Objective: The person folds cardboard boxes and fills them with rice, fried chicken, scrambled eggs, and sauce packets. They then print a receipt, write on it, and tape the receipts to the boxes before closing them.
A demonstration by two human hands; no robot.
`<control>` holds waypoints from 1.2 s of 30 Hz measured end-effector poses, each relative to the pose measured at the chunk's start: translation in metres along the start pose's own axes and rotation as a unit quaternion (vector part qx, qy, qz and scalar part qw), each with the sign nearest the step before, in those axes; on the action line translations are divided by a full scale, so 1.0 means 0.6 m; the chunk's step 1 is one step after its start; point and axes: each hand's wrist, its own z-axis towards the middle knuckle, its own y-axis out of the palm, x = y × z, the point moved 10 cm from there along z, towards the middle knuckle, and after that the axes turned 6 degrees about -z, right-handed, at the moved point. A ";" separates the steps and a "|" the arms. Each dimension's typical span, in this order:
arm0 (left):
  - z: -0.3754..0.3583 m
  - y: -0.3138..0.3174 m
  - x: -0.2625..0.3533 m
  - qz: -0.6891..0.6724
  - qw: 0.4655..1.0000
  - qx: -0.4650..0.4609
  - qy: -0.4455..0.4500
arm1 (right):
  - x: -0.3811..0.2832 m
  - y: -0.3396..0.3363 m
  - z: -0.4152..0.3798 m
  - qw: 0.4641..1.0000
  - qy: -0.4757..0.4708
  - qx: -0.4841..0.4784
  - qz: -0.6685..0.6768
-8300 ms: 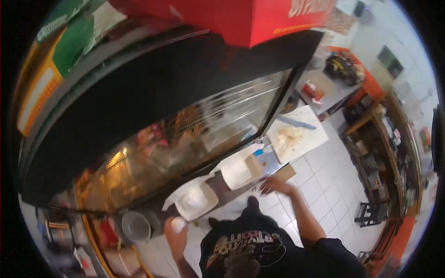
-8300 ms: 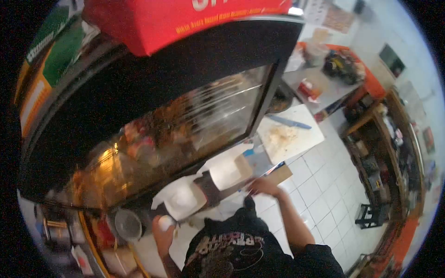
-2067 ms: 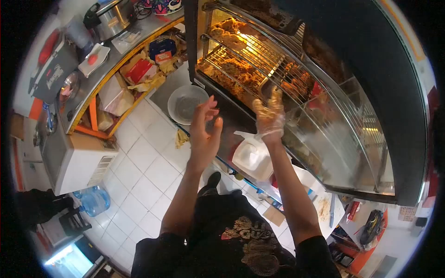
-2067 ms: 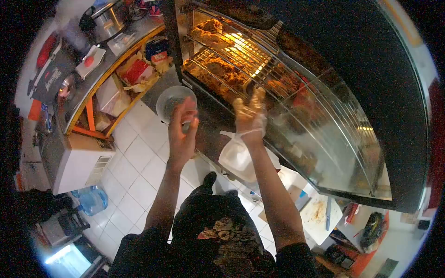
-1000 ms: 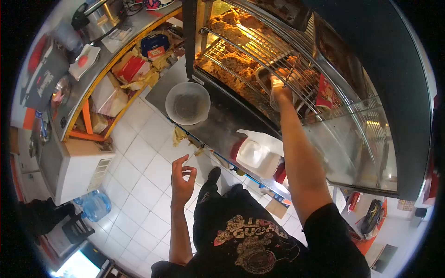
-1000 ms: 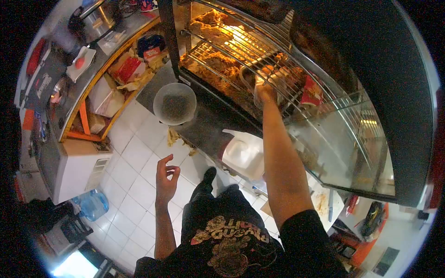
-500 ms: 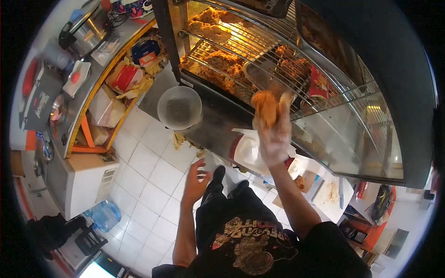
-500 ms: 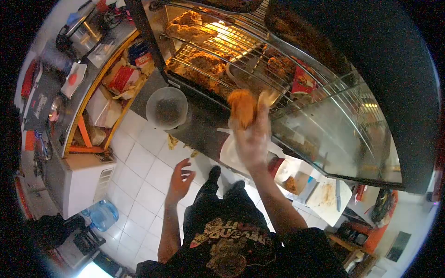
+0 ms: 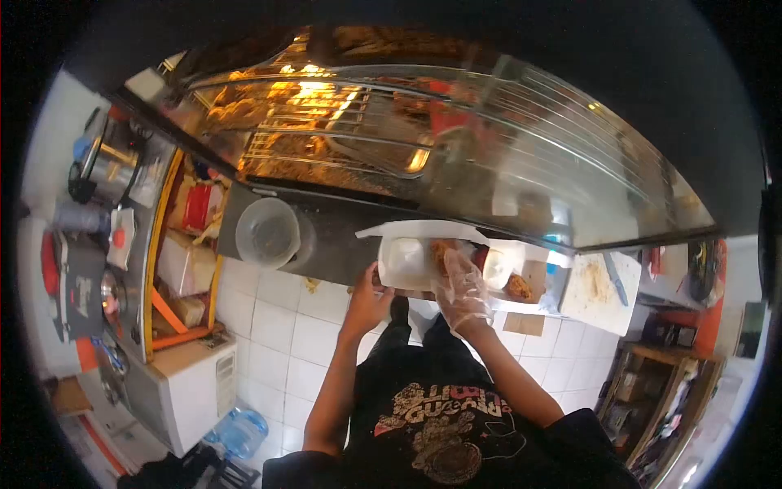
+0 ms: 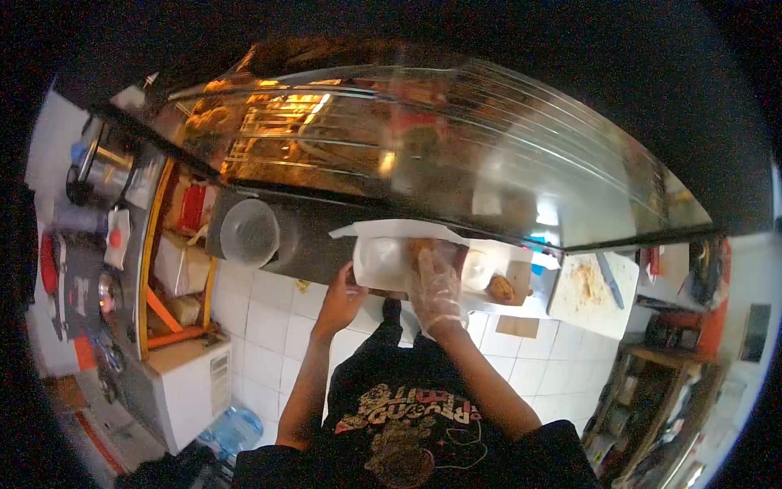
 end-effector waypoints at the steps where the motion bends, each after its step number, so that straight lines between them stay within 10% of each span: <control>1: -0.006 0.006 0.008 0.006 1.000 -0.010 0.004 | 0.016 -0.019 -0.012 1.000 0.010 0.006 0.004; 4: -0.035 0.009 0.100 0.221 0.973 0.043 0.049 | 0.077 -0.081 -0.067 0.955 0.080 -0.032 0.284; 8: -0.103 0.239 0.203 0.136 0.945 -0.271 0.126 | 0.244 -0.027 -0.131 0.898 0.134 -0.019 0.419; 10: -0.136 0.369 0.298 0.058 0.917 -0.325 0.224 | 0.302 -0.109 -0.167 0.675 0.292 0.227 0.638; 15: -0.133 0.593 0.412 0.104 0.880 -0.246 0.393 | 0.432 -0.222 -0.201 0.584 0.263 0.322 0.697; 16: -0.127 0.637 0.420 0.107 0.877 -0.248 0.397 | 0.453 -0.277 -0.219 0.805 0.235 0.327 0.435; 18: -0.114 0.706 0.433 0.026 0.874 -0.253 0.414 | 0.432 -0.323 -0.244 0.929 0.179 0.298 0.127; 20: -0.103 0.756 0.464 0.033 0.880 -0.223 0.417 | 0.420 -0.368 -0.285 0.817 0.228 0.339 0.408; 27: -0.015 0.823 0.461 0.027 0.948 -0.116 0.294 | 0.448 -0.446 -0.431 0.871 0.104 0.043 0.479; 30: -0.069 0.855 0.515 0.038 0.938 -0.169 0.300 | 0.543 -0.544 -0.442 0.889 0.179 0.350 0.234; 33: -0.121 0.894 0.569 -0.089 0.901 -0.359 0.227 | 0.721 -0.430 -0.355 0.865 0.147 0.265 0.399; 36: -0.134 0.712 0.694 0.134 0.769 0.064 0.622 | 0.861 -0.400 -0.260 0.893 0.216 0.298 0.259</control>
